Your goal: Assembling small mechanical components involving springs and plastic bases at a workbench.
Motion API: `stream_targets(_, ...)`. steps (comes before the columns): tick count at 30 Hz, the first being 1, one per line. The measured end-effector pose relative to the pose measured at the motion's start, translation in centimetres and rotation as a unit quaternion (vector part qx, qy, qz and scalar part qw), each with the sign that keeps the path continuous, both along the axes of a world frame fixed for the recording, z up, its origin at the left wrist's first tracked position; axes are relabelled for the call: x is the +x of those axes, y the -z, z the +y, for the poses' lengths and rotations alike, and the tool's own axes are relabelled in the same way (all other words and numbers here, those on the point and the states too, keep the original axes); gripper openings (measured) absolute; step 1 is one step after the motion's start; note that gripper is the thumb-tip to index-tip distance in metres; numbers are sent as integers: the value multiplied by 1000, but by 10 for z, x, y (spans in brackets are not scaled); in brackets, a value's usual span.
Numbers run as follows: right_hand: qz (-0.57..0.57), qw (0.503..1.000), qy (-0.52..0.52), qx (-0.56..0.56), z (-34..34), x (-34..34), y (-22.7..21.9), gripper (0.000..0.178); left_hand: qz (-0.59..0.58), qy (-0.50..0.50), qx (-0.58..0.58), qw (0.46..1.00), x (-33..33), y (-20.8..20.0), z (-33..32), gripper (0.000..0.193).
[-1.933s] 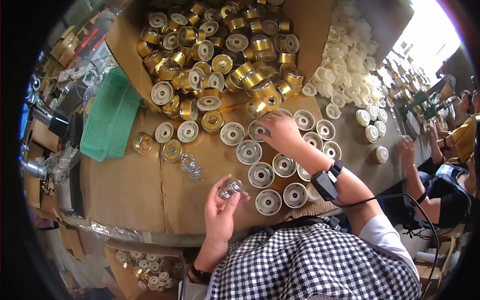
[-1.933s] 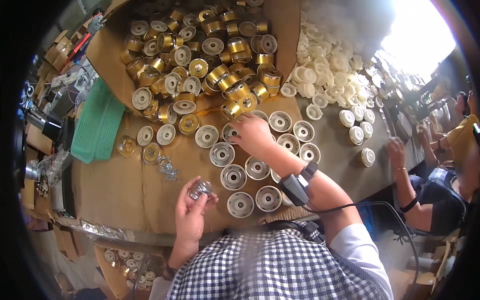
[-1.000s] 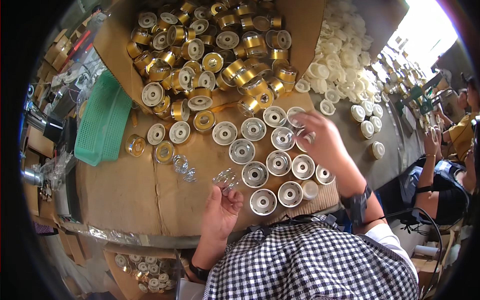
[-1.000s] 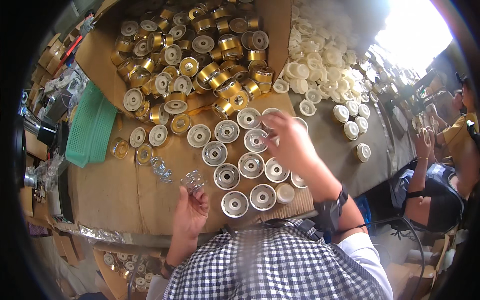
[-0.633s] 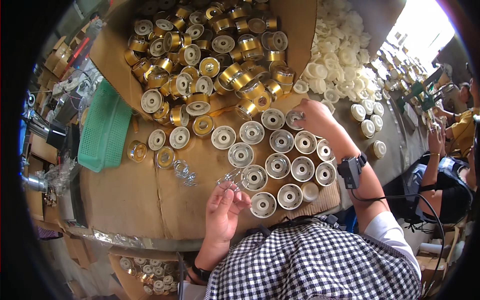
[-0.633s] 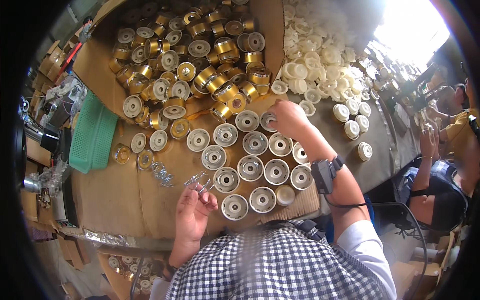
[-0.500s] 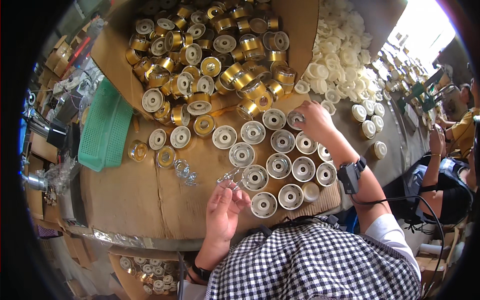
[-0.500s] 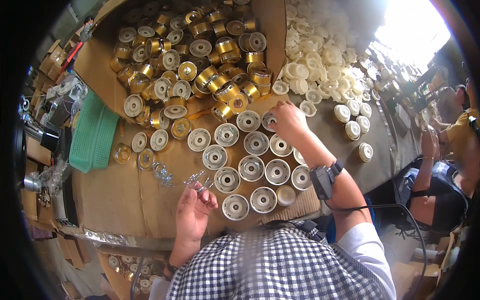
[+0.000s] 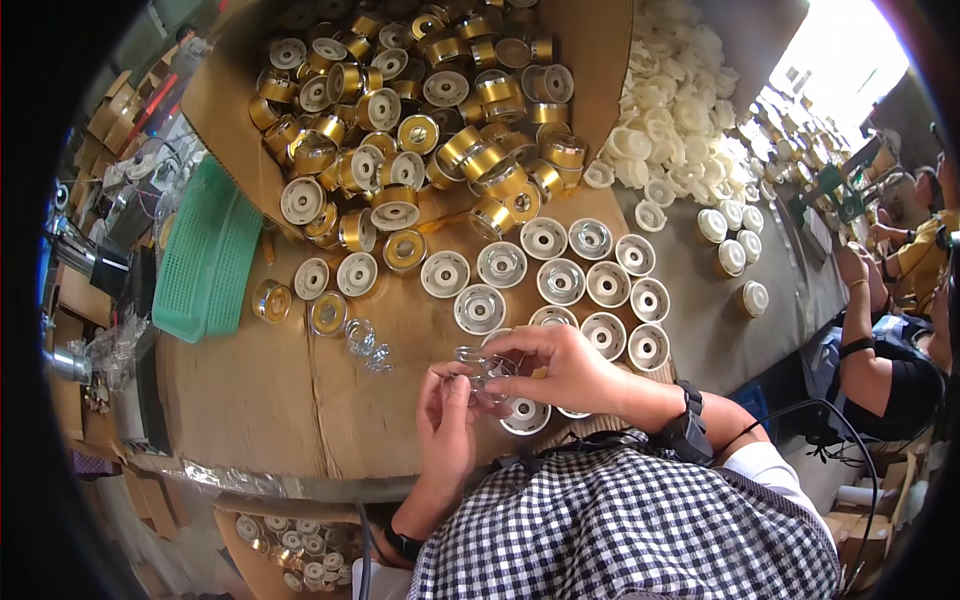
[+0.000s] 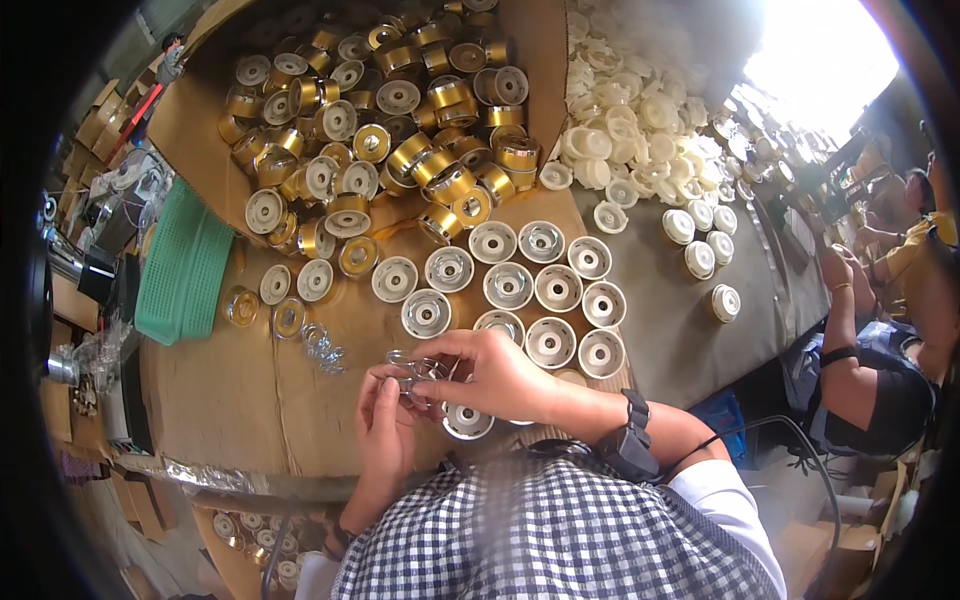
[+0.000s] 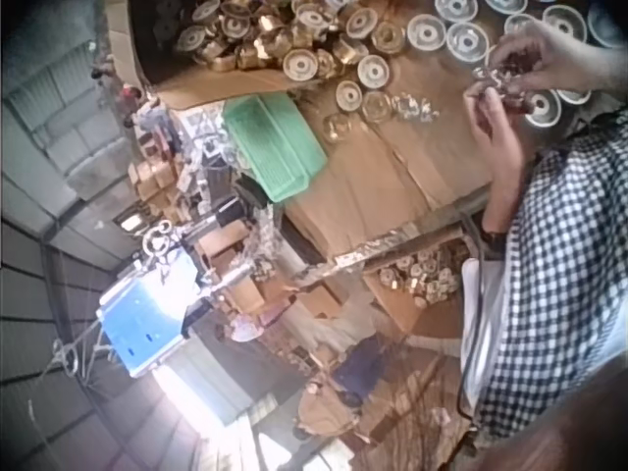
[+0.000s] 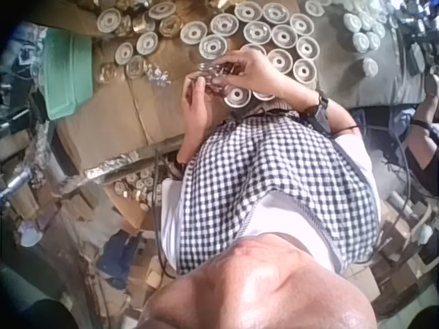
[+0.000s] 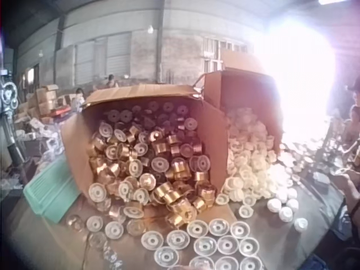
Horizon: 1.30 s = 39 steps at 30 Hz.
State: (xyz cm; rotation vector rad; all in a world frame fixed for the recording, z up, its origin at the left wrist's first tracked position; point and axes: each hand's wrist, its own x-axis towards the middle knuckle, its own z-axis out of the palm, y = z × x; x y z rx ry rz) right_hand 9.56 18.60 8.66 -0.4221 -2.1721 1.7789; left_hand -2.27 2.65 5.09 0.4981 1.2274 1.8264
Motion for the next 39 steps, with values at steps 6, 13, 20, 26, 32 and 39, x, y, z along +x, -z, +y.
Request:
stream_targets(6,-19,975,-52,-215,6,3,-11,42,-74,-51,-22,996,-9,8,1,27)
stream_targets(13,40,973,173,149,67,2,-9,45,31,-94,-39,994,-33,0,-4,28)
stream_targets(20,-63,853,200,479,135,-22,53,50,282,10,-184,942,-101,2,55,27)
stream_targets(26,-99,871,219,429,134,-21,68,50,590,16,-227,774,-122,-1,109,26)
stream_targets(32,-108,885,193,409,133,-16,60,47,664,131,-345,651,-135,18,126,29)
stream_targets(39,-85,869,198,446,130,-13,53,48,632,-12,-255,732,-118,13,96,35)
